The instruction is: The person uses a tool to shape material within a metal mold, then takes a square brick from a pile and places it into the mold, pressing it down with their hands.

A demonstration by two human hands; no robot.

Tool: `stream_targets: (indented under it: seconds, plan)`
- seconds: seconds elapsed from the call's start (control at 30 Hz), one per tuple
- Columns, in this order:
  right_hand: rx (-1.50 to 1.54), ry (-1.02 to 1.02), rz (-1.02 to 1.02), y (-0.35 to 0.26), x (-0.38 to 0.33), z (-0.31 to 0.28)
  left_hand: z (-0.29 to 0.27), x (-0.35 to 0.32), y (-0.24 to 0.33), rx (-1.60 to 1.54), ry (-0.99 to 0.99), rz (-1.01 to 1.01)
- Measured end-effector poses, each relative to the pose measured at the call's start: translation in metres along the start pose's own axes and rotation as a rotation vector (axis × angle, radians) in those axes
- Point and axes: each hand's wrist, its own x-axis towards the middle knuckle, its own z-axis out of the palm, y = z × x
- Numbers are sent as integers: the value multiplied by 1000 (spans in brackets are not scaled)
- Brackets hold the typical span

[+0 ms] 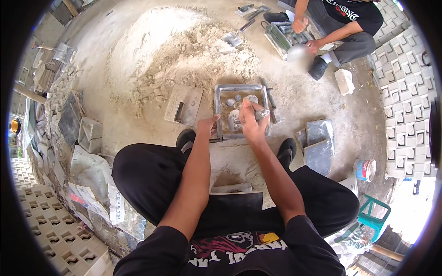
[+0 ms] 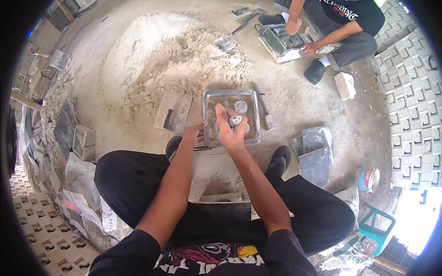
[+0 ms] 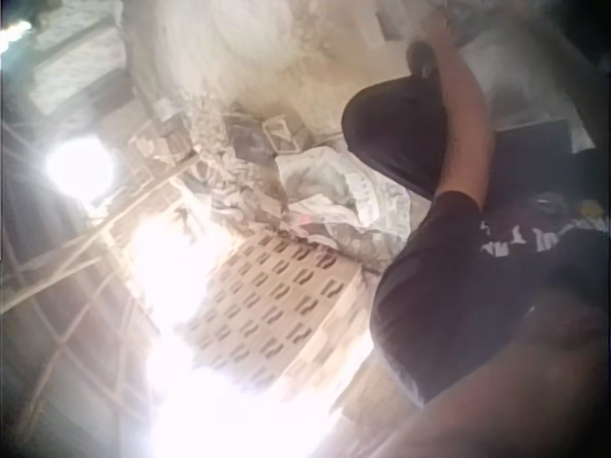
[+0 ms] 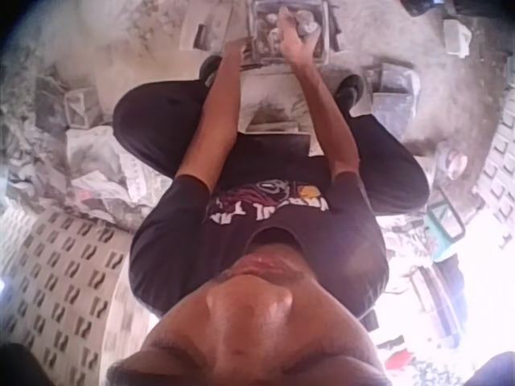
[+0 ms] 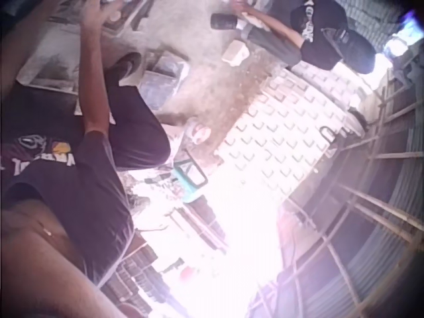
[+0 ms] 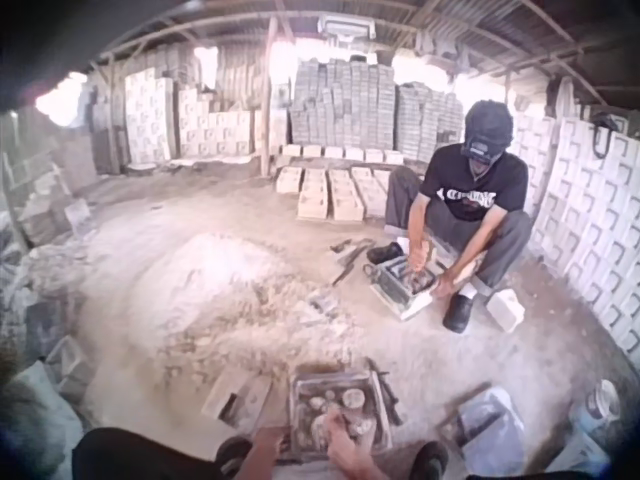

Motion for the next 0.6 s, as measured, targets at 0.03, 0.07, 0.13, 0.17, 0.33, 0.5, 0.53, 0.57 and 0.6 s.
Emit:
stream_targets:
  seconds: [0.03, 0.07, 0.13, 0.17, 0.33, 0.5, 0.53, 0.57, 0.6]
  plan:
    - [16, -6, 8, 2, 2, 3, 0, -3, 2, -10, 20, -9]
    - [-12, -18, 6, 4, 3, 6, -1, -3, 3, -11, 15, -15]
    - [-68, -46, 3, 9, 6, 13, -4, -4, 5, -15, 6, -26]
    - [-121, -60, 32, 15, 5, 14, -5, -4, 5, -28, 13, -27]
    - [-184, -14, 19, 60, -2, 6, 10, -21, 10, -51, 24, 9]
    - [-95, 49, 86, 59, -1, 4, 6, 24, -11, 71, 123, 100]
    - [-124, 42, 61, 65, 2, 2, 9, 34, -11, 107, 155, 148]
    - [-49, 131, 114, 64, 7, 14, 7, 46, -11, 160, 196, 156]
    - [-16, 109, 129, 53, 6, 17, 1, 56, -10, 222, 236, 158]
